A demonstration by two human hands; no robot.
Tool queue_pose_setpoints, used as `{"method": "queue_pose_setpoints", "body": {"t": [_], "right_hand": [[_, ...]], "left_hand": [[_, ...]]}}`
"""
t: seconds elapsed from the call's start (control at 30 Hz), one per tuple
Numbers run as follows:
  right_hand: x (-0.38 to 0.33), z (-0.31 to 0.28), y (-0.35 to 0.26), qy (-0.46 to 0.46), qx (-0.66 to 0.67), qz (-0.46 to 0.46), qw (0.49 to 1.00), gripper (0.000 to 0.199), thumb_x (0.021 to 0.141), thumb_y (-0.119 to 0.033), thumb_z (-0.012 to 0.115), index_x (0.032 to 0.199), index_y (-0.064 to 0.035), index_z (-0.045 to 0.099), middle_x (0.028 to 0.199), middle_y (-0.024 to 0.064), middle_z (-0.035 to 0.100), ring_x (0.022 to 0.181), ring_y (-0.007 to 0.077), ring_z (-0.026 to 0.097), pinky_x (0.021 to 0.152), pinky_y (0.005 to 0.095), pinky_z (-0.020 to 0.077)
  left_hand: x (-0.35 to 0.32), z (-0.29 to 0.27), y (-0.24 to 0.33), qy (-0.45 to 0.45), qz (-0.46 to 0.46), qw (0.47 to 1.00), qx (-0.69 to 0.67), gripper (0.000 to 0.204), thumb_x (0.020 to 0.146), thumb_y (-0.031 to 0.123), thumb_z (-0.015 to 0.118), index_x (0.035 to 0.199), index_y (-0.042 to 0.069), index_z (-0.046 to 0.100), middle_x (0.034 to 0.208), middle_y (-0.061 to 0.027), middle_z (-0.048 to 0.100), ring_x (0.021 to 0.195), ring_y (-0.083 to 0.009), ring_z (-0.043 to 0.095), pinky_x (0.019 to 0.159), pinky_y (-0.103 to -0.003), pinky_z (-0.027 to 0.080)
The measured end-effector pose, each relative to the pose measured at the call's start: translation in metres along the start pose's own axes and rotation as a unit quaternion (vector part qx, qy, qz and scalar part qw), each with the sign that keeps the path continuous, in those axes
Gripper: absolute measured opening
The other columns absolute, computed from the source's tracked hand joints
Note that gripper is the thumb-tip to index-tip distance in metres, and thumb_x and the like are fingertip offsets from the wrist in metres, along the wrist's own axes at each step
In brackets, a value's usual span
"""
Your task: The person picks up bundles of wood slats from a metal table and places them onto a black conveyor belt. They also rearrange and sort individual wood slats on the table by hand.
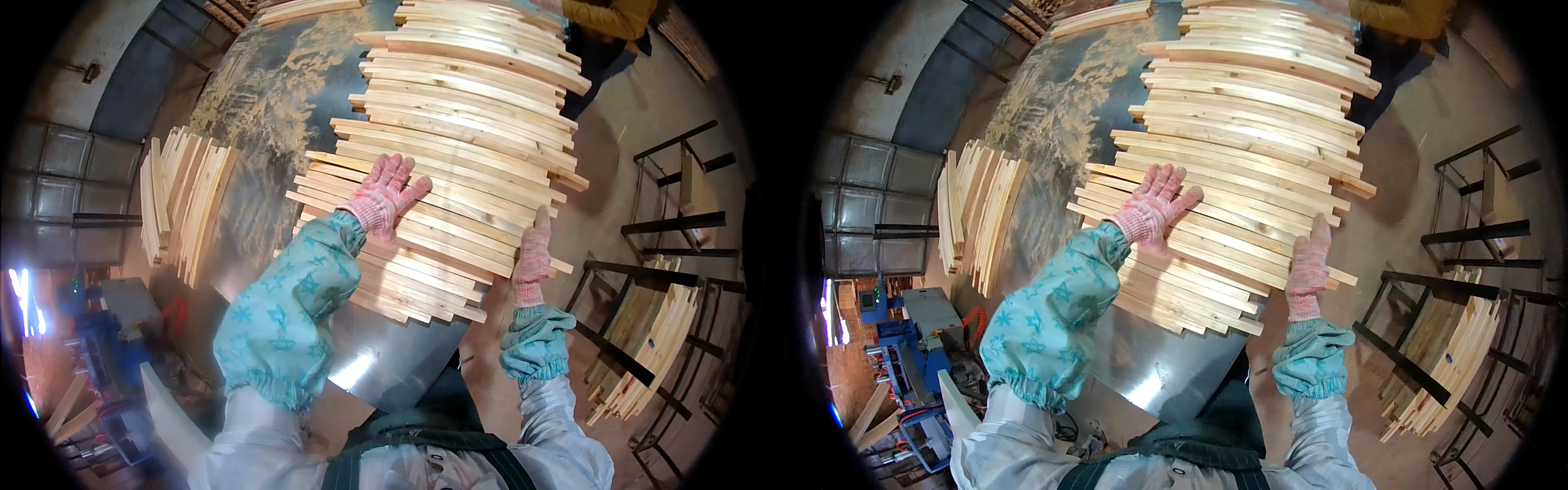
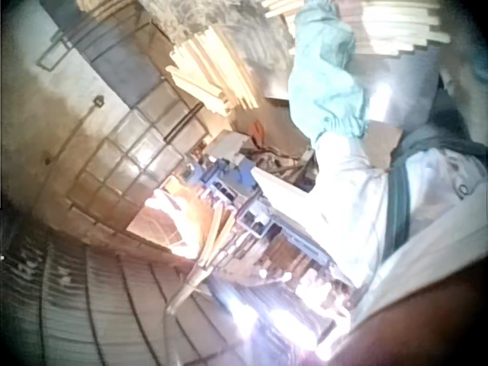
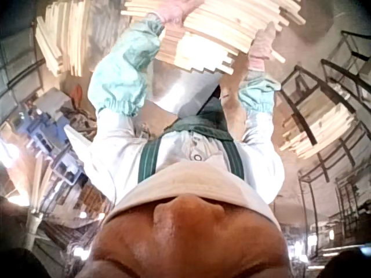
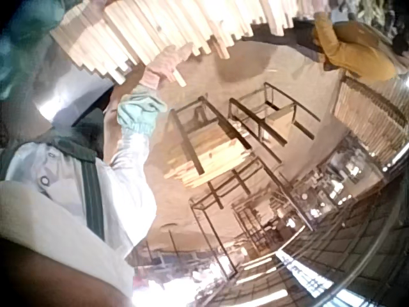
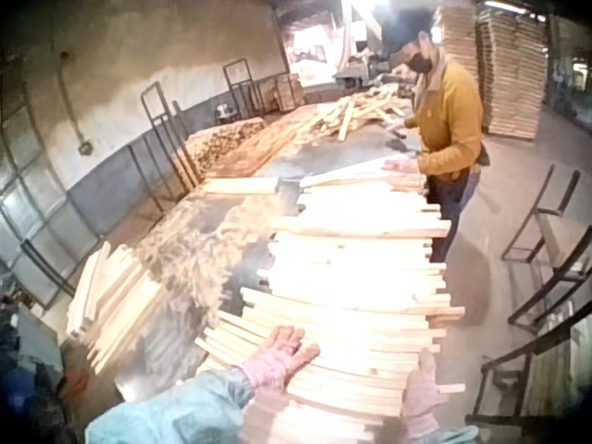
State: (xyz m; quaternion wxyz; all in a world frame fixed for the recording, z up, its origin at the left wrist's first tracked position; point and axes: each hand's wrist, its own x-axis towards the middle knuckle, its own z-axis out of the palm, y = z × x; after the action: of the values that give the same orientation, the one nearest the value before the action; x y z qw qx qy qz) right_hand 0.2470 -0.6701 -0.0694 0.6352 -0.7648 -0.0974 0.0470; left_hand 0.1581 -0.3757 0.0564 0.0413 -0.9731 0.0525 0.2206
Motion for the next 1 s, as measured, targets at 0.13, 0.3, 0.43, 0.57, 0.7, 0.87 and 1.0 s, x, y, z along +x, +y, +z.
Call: {"method": "queue_pose_setpoints", "body": {"t": [0.13, 0.3, 0.43, 0.57, 0.7, 0.87, 1.0], "right_hand": [[-0.013, 0.009, -0.006, -0.062, -0.165, -0.055, 0.983, 0.058, 0.098, -0.022, 0.047, 0.147, -0.0003, 0.026, 0.152, 0.0127, 0.030, 0.141, 0.0267, 0.024, 0.115, 0.0346, 0.0194], [-0.010, 0.009, -0.015, 0.016, 0.131, -0.049, 0.990, 0.056, 0.099, -0.026, 0.046, 0.145, 0.0012, 0.030, 0.144, 0.0122, 0.038, 0.134, 0.0228, 0.034, 0.112, 0.0351, 0.0261], [-0.028, -0.015, 0.009, 0.096, 0.258, -0.034, 0.961, 0.053, 0.099, -0.023, 0.045, 0.144, 0.0019, 0.031, 0.138, 0.0139, 0.046, 0.128, 0.0222, 0.043, 0.111, 0.0329, 0.0306], [-0.088, -0.071, 0.016, 0.108, 0.255, 0.035, 0.960, 0.056, 0.099, -0.024, 0.045, 0.146, 0.0024, 0.027, 0.145, 0.0147, 0.038, 0.132, 0.0257, 0.039, 0.111, 0.0371, 0.0313], [-0.191, -0.126, 0.030, 0.119, 0.015, -0.005, 0.993, 0.051, 0.100, -0.022, 0.044, 0.145, -0.0015, 0.033, 0.144, 0.0108, 0.041, 0.130, 0.0232, 0.042, 0.107, 0.0351, 0.0359], [-0.301, -0.137, -0.004, 0.151, -0.075, 0.142, 0.975, 0.049, 0.100, -0.022, 0.043, 0.143, 0.0000, 0.037, 0.150, 0.0084, 0.035, 0.132, 0.0214, 0.040, 0.107, 0.0348, 0.0360], [-0.365, -0.118, -0.001, 0.111, 0.060, 0.148, 0.981, 0.049, 0.099, -0.018, 0.044, 0.144, -0.0011, 0.035, 0.146, 0.0119, 0.038, 0.128, 0.0246, 0.044, 0.105, 0.0328, 0.0392]], "left_hand": [[0.005, 0.000, -0.006, -0.032, -0.012, 0.999, 0.009, 0.132, 0.042, 0.045, 0.089, 0.150, 0.026, 0.016, 0.153, -0.0274, 0.014, 0.142, -0.0468, 0.010, 0.116, -0.056, 0.004], [0.003, 0.001, -0.005, -0.007, 0.022, 1.000, -0.019, 0.115, 0.053, 0.032, 0.086, 0.149, 0.026, 0.022, 0.149, -0.0276, 0.025, 0.140, -0.0474, 0.017, 0.115, -0.056, 0.006], [-0.006, 0.026, -0.022, 0.074, 0.067, 0.994, 0.045, 0.108, 0.051, 0.030, 0.082, 0.145, 0.023, 0.029, 0.144, -0.0273, 0.030, 0.137, -0.0488, 0.022, 0.115, -0.055, 0.015], [-0.025, 0.013, -0.018, 0.045, 0.055, 0.997, -0.006, 0.087, 0.065, 0.023, 0.073, 0.143, 0.022, 0.035, 0.135, -0.0290, 0.040, 0.127, -0.0484, 0.036, 0.110, -0.052, 0.028], [-0.014, 0.023, -0.012, 0.077, 0.052, 0.995, 0.025, 0.063, 0.081, 0.016, 0.053, 0.142, 0.019, 0.035, 0.116, -0.0228, 0.050, 0.109, -0.0407, 0.050, 0.095, -0.053, 0.040], [-0.134, 0.023, 0.002, 0.141, -0.004, 0.988, 0.064, 0.093, 0.063, 0.026, 0.073, 0.143, 0.013, 0.028, 0.113, -0.0190, 0.051, 0.109, -0.0348, 0.051, 0.095, -0.050, 0.036], [-0.235, 0.065, -0.009, 0.176, -0.131, 0.970, -0.103, 0.105, 0.053, 0.026, 0.078, 0.143, 0.010, 0.028, 0.118, -0.0207, 0.047, 0.118, -0.0371, 0.044, 0.098, -0.048, 0.033]]}}
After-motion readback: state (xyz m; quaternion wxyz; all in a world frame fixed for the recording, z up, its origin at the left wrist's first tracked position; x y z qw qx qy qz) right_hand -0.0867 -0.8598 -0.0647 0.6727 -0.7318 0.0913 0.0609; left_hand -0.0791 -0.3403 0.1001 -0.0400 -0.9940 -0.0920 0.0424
